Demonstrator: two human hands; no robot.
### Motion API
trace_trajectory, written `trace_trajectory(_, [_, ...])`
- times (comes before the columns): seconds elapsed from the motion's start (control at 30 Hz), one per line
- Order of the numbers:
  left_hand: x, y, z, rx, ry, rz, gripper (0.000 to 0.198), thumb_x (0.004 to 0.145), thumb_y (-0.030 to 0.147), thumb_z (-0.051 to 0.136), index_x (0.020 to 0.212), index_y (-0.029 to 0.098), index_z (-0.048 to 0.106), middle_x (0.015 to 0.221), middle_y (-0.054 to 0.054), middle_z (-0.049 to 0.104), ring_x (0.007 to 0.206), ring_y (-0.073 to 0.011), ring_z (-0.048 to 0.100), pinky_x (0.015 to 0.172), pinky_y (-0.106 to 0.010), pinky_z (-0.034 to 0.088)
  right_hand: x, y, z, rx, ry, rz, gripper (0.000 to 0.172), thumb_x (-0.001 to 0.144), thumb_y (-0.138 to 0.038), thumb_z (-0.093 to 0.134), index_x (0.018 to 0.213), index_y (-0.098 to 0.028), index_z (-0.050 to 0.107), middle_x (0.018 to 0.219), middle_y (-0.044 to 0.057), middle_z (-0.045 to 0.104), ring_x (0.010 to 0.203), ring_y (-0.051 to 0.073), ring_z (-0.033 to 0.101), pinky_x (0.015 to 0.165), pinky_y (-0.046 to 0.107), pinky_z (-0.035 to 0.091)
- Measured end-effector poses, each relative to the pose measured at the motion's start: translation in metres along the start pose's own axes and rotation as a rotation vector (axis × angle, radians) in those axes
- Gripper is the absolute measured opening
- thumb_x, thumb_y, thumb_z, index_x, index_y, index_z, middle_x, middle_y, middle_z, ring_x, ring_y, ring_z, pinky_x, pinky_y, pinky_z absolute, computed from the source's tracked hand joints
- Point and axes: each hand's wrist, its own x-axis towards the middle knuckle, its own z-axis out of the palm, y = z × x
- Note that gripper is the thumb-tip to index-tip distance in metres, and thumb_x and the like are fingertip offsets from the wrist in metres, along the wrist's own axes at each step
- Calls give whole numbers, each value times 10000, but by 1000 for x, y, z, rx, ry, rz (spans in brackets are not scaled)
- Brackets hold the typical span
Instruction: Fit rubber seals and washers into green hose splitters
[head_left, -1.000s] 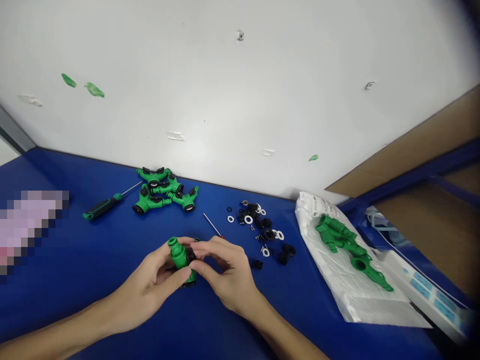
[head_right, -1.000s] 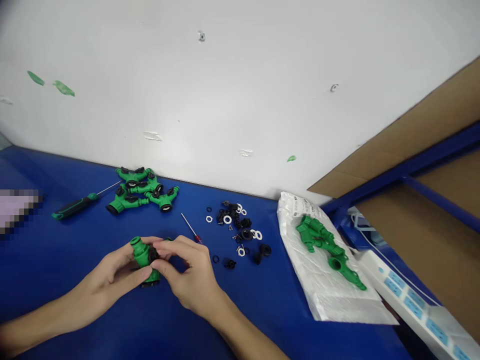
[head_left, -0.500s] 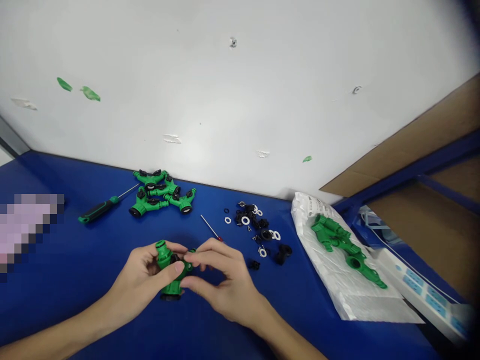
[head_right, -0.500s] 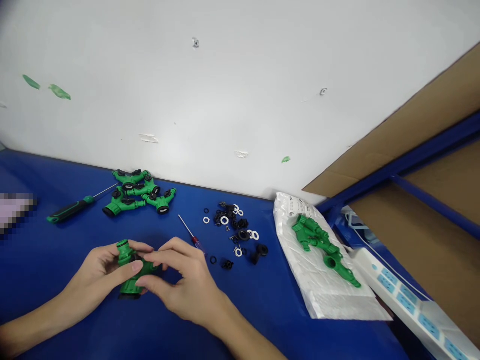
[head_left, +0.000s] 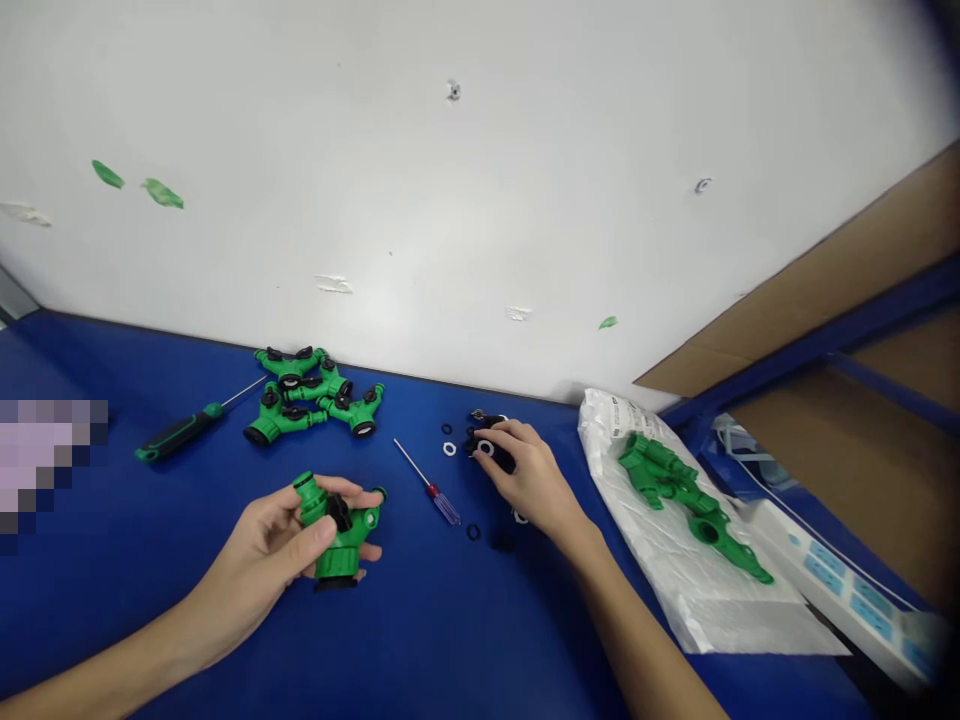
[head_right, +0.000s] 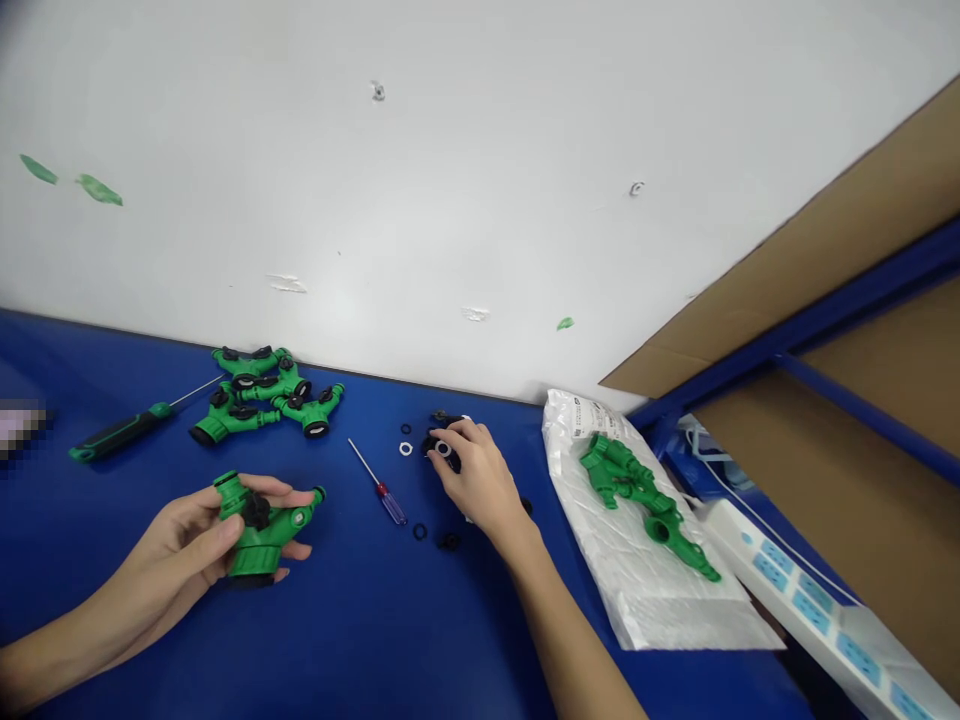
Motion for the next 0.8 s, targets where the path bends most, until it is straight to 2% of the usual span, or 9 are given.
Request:
trace_trajectory(0.27, [1, 2, -1, -2, 17, -35, 276, 786, 404, 737, 983, 211, 724, 1134, -106, 743, 848, -306, 750, 686, -365, 636, -3, 3, 8, -7, 9, -32, 65, 869, -189, 634, 888, -188, 696, 948, 83, 657, 916, 260, 594, 824, 426, 535])
trace_trajectory(0.53, [2, 2, -4, 5, -24, -23, 243, 828, 381, 694, 998, 210, 718, 1152, -97, 732, 879, -315, 742, 706, -372, 630, -6, 2, 15, 9, -9, -104, 164, 909, -163, 552, 899, -199, 711, 936, 85, 652, 896, 245, 605, 836, 425, 537])
trace_trajectory(0.8, [3, 4, -4, -59, -59, -39, 285, 910, 410, 558, 995, 184, 710, 1144, -106, 731, 875, -328, 736, 732, -404, 611, -7, 0, 16, 73, 46, -106, 139, 910, -184, 526, 852, -192, 652, 898, 83, 667, 871, 252, 620, 818, 421, 531])
